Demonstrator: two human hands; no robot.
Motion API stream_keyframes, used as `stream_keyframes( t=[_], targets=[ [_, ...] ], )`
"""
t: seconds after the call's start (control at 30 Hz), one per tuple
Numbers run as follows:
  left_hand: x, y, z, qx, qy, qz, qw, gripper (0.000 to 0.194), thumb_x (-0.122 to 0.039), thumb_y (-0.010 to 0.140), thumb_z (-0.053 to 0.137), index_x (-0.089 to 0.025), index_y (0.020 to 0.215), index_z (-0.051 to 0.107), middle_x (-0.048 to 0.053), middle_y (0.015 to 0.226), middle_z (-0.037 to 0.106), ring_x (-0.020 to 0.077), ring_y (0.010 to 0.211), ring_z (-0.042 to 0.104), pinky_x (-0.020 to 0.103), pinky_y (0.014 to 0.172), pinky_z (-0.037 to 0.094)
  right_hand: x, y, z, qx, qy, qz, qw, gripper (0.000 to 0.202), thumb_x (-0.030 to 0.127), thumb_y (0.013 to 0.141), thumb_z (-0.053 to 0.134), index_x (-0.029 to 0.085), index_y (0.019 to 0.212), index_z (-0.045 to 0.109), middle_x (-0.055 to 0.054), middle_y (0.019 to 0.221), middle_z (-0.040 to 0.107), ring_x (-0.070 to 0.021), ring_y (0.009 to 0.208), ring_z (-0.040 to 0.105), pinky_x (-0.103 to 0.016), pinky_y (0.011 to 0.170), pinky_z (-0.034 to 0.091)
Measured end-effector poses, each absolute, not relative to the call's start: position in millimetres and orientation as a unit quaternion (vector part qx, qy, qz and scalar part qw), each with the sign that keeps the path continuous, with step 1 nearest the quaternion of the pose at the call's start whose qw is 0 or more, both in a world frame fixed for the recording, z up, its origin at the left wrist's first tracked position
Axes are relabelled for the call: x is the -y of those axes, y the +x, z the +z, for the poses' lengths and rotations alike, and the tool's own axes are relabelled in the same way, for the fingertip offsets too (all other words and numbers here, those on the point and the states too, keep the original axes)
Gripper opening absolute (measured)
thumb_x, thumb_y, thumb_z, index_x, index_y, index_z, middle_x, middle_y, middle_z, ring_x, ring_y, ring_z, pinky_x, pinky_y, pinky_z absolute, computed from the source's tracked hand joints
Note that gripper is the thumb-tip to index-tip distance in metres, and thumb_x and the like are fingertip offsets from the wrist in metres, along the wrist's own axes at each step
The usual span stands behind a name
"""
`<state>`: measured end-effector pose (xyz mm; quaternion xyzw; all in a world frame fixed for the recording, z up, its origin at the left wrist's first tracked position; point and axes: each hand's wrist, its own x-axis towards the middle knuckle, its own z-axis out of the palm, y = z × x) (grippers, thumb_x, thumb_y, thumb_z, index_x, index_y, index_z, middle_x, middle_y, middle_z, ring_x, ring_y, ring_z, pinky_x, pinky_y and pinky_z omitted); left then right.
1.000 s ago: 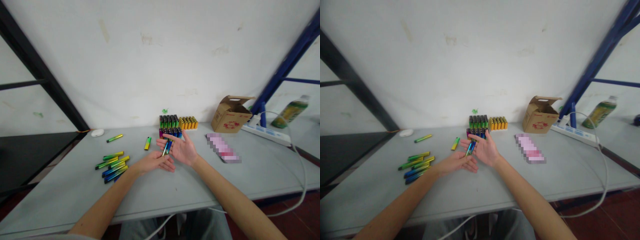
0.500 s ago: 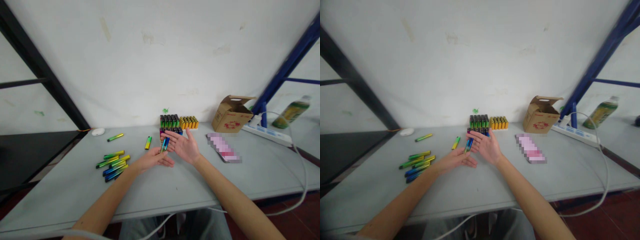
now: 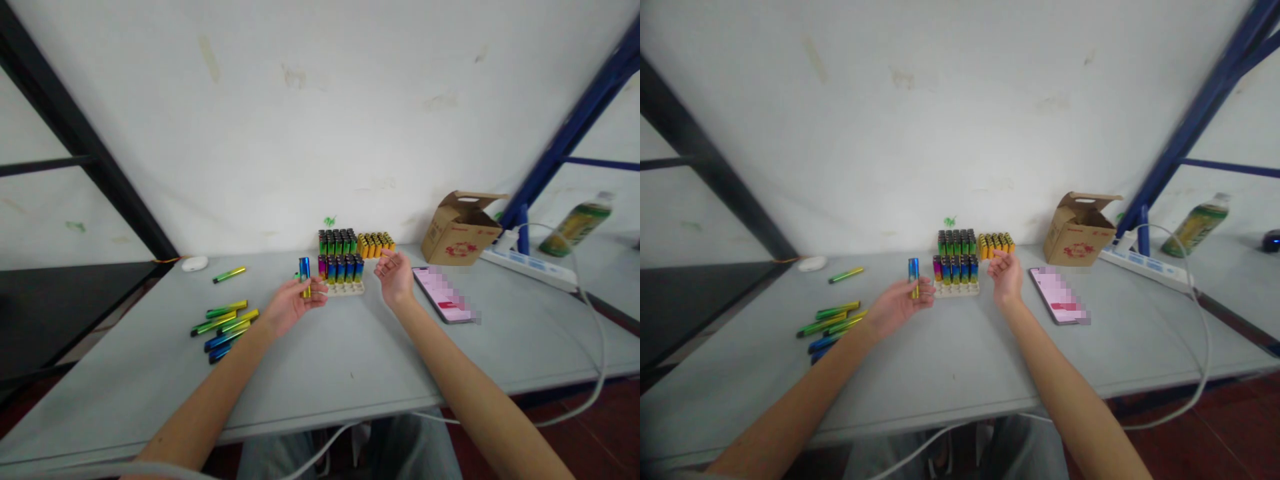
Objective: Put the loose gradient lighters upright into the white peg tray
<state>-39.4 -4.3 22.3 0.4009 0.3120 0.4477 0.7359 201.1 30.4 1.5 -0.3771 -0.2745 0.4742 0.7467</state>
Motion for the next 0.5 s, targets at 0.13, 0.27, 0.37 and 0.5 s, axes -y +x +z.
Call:
stream_keyframes(
  t=[0.13, 0.27, 0.37, 0.5],
  targets=[
    [6.3, -40.7, 26.4, -0.324, 0.41, 0.451, 0.724, 0.029, -0.008, 0.081, 0.052, -0.013, 0.11, 0.054, 0.012, 0.082, 0.073, 0.0183, 0.066, 0.069, 0.031, 0.068, 0.055, -43.6, 208.8, -16.3, 0.398, -0.596, 0.312, 0.623, 0.034, 0.041, 0.085, 0.037, 0.018, 0.082, 0.062, -0.006, 0.078, 0.067, -0.0189, 0.075, 0.062, -0.031, 0.069, 0.048],
    [5.6, -40.4, 25.6, -0.348, 0.394, 0.454, 0.719, 0.02, -0.008, 0.078, 0.05, -0.015, 0.097, 0.052, 0.011, 0.074, 0.072, 0.0182, 0.058, 0.067, 0.03, 0.06, 0.053, -39.8, 201.9, -26.0, 0.557, -0.589, 0.255, 0.527, 0.031, 0.045, 0.085, 0.049, 0.017, 0.088, 0.063, -0.011, 0.098, 0.068, -0.0251, 0.1, 0.059, -0.037, 0.091, 0.041],
    [3.7, -39.8, 24.6, -0.361, 0.366, 0.464, 0.722, 0.011, -0.007, 0.076, 0.05, -0.015, 0.084, 0.051, 0.007, 0.068, 0.068, 0.0173, 0.057, 0.065, 0.03, 0.06, 0.053, -34.2, 199.6, -27.2, 0.695, -0.563, 0.199, 0.401, 0.043, 0.048, 0.094, 0.03, 0.017, 0.095, 0.06, -0.013, 0.102, 0.067, -0.0249, 0.1, 0.06, -0.038, 0.091, 0.042],
    [1.8, -39.9, 24.6, -0.368, 0.344, 0.473, 0.723, 0.011, -0.006, 0.075, 0.049, -0.015, 0.08, 0.052, -0.001, 0.059, 0.057, 0.0121, 0.048, 0.056, 0.027, 0.057, 0.051, -32.9, 202.8, -26.3, 0.75, -0.56, 0.145, 0.321, 0.047, 0.047, 0.097, 0.021, 0.017, 0.088, 0.057, -0.011, 0.09, 0.066, -0.0233, 0.087, 0.06, -0.035, 0.082, 0.045]
  ],
)
